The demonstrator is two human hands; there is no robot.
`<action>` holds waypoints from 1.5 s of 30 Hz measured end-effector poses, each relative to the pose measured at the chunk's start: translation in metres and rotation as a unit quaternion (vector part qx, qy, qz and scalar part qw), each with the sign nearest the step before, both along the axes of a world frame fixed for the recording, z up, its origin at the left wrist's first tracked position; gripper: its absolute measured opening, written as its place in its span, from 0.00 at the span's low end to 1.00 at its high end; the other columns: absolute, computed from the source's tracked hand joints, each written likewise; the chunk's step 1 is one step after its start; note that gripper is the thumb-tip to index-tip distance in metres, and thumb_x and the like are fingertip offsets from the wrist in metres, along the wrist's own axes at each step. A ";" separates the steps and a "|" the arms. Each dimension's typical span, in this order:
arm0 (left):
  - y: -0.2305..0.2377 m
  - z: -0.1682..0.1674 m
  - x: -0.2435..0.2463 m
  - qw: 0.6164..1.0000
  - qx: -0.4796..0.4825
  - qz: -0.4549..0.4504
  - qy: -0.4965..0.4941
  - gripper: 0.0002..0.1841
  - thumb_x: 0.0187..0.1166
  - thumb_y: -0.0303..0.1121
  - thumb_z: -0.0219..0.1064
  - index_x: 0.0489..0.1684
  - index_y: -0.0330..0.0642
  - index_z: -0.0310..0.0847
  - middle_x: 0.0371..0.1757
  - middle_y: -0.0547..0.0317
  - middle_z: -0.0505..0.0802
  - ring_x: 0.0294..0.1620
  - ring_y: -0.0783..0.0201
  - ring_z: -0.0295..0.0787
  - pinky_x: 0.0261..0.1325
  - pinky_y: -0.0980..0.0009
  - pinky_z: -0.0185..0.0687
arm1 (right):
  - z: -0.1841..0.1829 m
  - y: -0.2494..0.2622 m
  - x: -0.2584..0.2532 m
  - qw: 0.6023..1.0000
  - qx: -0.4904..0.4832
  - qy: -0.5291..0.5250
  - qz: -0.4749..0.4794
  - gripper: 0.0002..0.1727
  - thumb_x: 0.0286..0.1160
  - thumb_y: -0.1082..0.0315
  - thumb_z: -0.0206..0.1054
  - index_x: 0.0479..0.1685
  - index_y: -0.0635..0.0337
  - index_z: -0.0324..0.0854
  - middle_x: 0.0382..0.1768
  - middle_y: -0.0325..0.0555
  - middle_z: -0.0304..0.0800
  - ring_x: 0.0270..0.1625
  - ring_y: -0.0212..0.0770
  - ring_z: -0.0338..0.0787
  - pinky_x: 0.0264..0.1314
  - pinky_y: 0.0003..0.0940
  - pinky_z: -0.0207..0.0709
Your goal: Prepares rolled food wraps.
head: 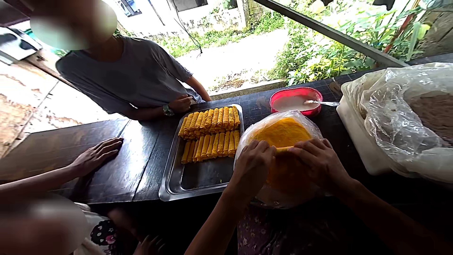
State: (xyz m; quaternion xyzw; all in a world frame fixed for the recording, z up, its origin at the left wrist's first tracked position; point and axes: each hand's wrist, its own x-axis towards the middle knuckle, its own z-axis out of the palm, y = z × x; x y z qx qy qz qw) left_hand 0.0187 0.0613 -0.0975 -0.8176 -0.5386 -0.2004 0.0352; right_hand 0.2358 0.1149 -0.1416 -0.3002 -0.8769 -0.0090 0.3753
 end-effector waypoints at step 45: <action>0.013 -0.039 -0.212 0.832 -0.241 0.444 -0.230 0.17 0.83 0.34 0.69 0.60 0.29 0.85 0.63 0.32 0.89 0.70 0.35 0.83 0.75 0.36 0.71 | 0.027 0.004 0.043 0.991 -0.077 -0.011 0.111 0.13 0.86 0.56 0.61 0.51 0.50 0.89 0.54 0.45 0.92 0.64 0.43 0.85 0.71 0.33 0.73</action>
